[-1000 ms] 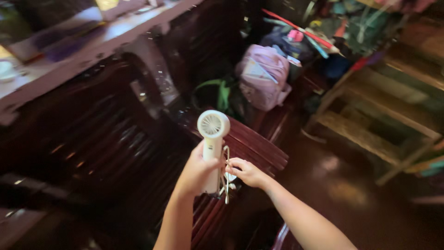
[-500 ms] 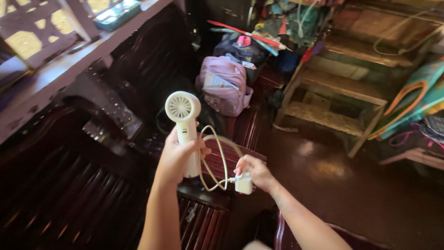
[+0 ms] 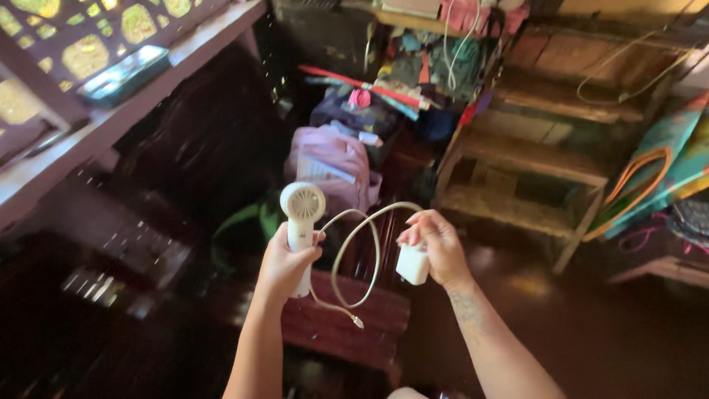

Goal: The person organizes various items in a cluttered room. They place a pink cup on a window sill, coil a portable fan's cable and put it in a basket, arrange toiletries in a pink organizer, and handle a handbag and clothes on a chair.

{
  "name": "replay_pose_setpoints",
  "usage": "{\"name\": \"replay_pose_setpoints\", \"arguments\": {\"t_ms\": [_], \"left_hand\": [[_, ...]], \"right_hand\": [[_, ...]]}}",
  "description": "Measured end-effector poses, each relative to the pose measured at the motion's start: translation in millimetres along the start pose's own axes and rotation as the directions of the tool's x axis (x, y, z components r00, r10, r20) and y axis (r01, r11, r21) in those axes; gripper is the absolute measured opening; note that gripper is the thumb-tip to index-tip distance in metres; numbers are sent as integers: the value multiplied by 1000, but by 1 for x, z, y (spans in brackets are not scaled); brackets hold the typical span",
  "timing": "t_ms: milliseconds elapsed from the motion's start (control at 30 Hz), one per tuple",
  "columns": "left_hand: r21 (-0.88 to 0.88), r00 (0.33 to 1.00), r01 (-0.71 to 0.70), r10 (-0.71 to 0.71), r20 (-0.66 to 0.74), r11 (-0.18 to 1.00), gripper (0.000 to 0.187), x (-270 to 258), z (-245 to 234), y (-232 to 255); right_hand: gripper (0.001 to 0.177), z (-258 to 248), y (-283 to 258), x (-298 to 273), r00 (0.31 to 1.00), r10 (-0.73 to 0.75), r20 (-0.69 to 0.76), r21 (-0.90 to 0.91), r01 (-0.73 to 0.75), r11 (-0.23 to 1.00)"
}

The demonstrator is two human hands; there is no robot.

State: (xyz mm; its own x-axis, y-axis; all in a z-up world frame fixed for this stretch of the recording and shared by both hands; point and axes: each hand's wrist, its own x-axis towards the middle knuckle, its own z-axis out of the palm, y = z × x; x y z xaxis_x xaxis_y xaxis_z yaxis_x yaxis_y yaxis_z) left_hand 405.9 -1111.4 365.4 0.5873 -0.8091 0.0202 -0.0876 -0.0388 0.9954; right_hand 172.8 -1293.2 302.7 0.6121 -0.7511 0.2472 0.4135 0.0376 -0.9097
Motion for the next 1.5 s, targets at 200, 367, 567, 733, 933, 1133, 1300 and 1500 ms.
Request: {"name": "replay_pose_setpoints", "arguments": {"t_ms": [200,367,567,733,933,1133,1300,1500], "left_hand": [[97,997,25,-32,75,995,48,93,67,5],[-308,917,77,54,394,948,62,141,114,7],[-266,898,-44,155,411,963,45,175,160,-5],[-203,948,-63,123,295,977,41,175,189,-22],[-96,980,-45,63,191,994,40,167,208,-90],[-218,971,51,2,239,975,43,185,259,-157],[-265,957,215,-149,250,940,37,224,318,-155],[-64,958,128,-107,267,990,33,241,414,-112]], "right_hand": [[35,-42,-19,94,972,35,232,-271,30,962],[30,-75,-30,152,954,180,239,-423,-64,904],[33,-105,-43,161,932,280,230,-323,-198,925],[40,-112,-52,152,921,272,279,67,-301,951],[44,-124,-76,137,945,210,249,201,-263,944],[51,-176,-126,169,979,124,163,244,-162,956],[53,-246,-157,210,957,-21,288,410,-103,906],[46,-345,-167,285,987,-109,-122,281,139,950]]}}
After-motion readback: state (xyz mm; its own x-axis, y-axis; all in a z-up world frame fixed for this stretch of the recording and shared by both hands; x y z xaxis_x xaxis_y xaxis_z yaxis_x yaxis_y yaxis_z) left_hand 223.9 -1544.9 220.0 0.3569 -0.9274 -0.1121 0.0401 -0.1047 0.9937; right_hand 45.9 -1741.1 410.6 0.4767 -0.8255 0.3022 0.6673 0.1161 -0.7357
